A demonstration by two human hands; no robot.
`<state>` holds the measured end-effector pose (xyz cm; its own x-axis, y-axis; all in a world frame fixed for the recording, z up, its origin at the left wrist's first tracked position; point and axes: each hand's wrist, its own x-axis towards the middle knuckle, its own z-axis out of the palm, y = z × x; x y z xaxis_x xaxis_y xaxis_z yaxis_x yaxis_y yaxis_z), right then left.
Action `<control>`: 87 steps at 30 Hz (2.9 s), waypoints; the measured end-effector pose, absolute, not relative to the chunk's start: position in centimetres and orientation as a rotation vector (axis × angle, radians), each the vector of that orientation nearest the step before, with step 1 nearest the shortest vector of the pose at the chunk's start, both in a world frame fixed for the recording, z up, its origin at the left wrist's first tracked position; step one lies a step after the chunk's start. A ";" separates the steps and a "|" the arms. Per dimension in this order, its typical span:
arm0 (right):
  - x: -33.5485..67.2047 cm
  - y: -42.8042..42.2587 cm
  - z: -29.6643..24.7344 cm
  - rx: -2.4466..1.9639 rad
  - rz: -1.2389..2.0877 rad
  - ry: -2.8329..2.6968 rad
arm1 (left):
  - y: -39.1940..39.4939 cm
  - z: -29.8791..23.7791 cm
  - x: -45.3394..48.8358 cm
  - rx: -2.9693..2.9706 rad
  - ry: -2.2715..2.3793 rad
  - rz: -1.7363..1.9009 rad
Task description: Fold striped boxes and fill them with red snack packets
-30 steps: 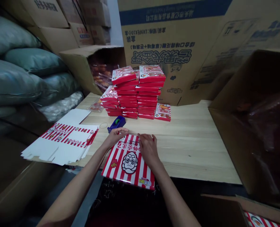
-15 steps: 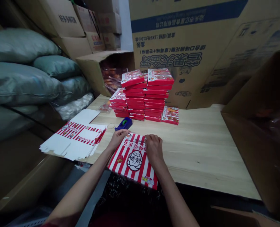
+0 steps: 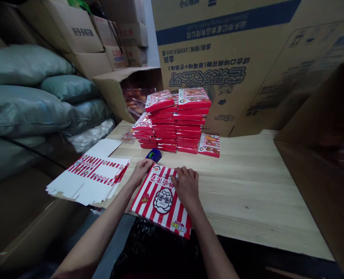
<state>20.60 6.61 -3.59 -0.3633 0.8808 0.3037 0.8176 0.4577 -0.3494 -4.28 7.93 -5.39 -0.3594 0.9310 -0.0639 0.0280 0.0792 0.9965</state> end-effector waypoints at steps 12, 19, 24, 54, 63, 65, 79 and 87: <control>20.6 6.6 -4.4 -1.364 0.119 -2.244 | 10.2 -6.0 -9.1 0.733 1.866 1.087; 20.7 6.7 -4.4 -1.359 0.141 -2.225 | 10.4 -6.8 -8.5 0.678 1.791 1.185; 20.7 6.8 -4.6 -1.363 0.150 -2.247 | 9.0 -7.7 -8.7 0.691 1.698 1.380; 20.9 6.7 -4.6 -1.302 0.346 -2.062 | 17.8 5.7 3.4 1.666 0.945 0.163; 20.8 6.6 -4.2 -1.303 0.260 -2.123 | 21.7 -0.6 3.9 1.628 1.108 0.572; 20.7 6.6 -4.2 -1.317 0.254 -2.125 | 22.5 -1.5 3.9 1.658 1.119 0.576; 20.9 6.6 -4.0 -1.324 0.286 -2.152 | 22.9 -1.8 0.9 1.643 0.982 0.439; 21.4 6.6 -3.8 -1.316 0.383 -2.183 | 18.1 -1.0 -0.8 1.686 0.882 0.340</control>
